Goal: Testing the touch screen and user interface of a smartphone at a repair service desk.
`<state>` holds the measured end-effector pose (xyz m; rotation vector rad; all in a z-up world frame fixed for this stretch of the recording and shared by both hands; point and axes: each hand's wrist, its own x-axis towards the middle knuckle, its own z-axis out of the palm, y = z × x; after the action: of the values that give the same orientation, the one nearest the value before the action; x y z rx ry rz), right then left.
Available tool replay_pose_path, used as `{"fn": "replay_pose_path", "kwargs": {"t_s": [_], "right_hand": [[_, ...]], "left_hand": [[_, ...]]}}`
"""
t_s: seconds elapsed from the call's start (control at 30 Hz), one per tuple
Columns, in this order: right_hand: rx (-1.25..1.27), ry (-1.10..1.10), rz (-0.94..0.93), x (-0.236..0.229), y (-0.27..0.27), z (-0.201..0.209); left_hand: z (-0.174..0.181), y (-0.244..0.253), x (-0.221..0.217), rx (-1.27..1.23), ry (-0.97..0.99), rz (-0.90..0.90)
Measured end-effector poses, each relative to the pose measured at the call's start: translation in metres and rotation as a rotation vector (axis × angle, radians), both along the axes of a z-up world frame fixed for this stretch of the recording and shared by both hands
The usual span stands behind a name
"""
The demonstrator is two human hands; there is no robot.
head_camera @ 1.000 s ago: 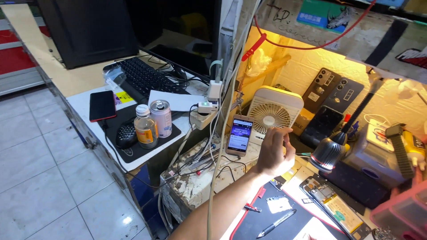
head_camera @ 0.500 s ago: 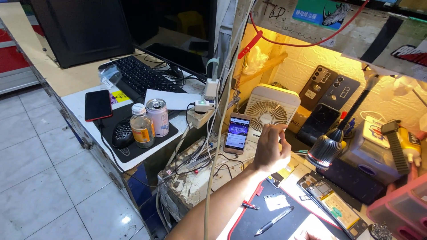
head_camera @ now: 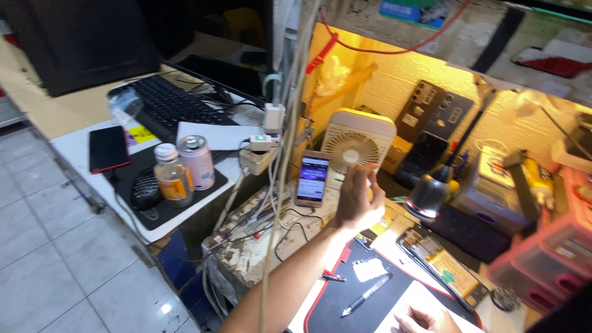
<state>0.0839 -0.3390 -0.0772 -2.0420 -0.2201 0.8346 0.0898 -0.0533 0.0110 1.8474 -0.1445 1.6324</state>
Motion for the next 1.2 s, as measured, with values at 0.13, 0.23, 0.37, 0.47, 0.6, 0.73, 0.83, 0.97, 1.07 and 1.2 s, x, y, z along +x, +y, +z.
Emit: {"fn": "replay_pose_path", "kwargs": {"t_s": [0.13, 0.23, 0.37, 0.47, 0.6, 0.73, 0.83, 0.97, 1.07, 1.2], "right_hand": [[0.102, -0.137, 0.254, 0.006, -0.013, -0.014], [0.194, -0.02, 0.205, -0.014, -0.002, 0.024], [0.077, -0.199, 0.285, -0.019, 0.0, 0.037], [-0.061, -0.296, 0.353, -0.024, 0.0, 0.038], [-0.238, -0.345, 0.419, -0.032, 0.009, 0.056], [-0.173, -0.441, 0.449, -0.023, 0.002, 0.035], [-0.186, -0.406, 0.482, -0.022, -0.001, 0.031], [-0.115, -0.483, 0.47, -0.024, 0.003, 0.037], [-0.147, -0.431, 0.455, -0.028, 0.008, 0.053], [-0.175, -0.435, 0.493, -0.022, 0.009, 0.042]], "left_hand": [[-0.009, 0.003, 0.01, 0.027, -0.011, -0.003], [-0.007, 0.004, 0.009, 0.036, -0.008, -0.014], [-0.008, 0.004, 0.012, 0.04, 0.002, 0.005], [-0.007, 0.004, 0.011, 0.054, -0.007, 0.017], [-0.006, 0.004, 0.01, 0.033, 0.004, 0.015], [-0.006, 0.004, 0.011, 0.035, -0.006, 0.015], [-0.006, 0.004, 0.009, 0.033, 0.004, 0.019], [-0.004, 0.002, 0.007, 0.022, 0.019, 0.037], [-0.001, 0.002, 0.007, 0.001, 0.039, 0.053], [-0.001, 0.002, 0.004, -0.044, 0.071, 0.054]]}}
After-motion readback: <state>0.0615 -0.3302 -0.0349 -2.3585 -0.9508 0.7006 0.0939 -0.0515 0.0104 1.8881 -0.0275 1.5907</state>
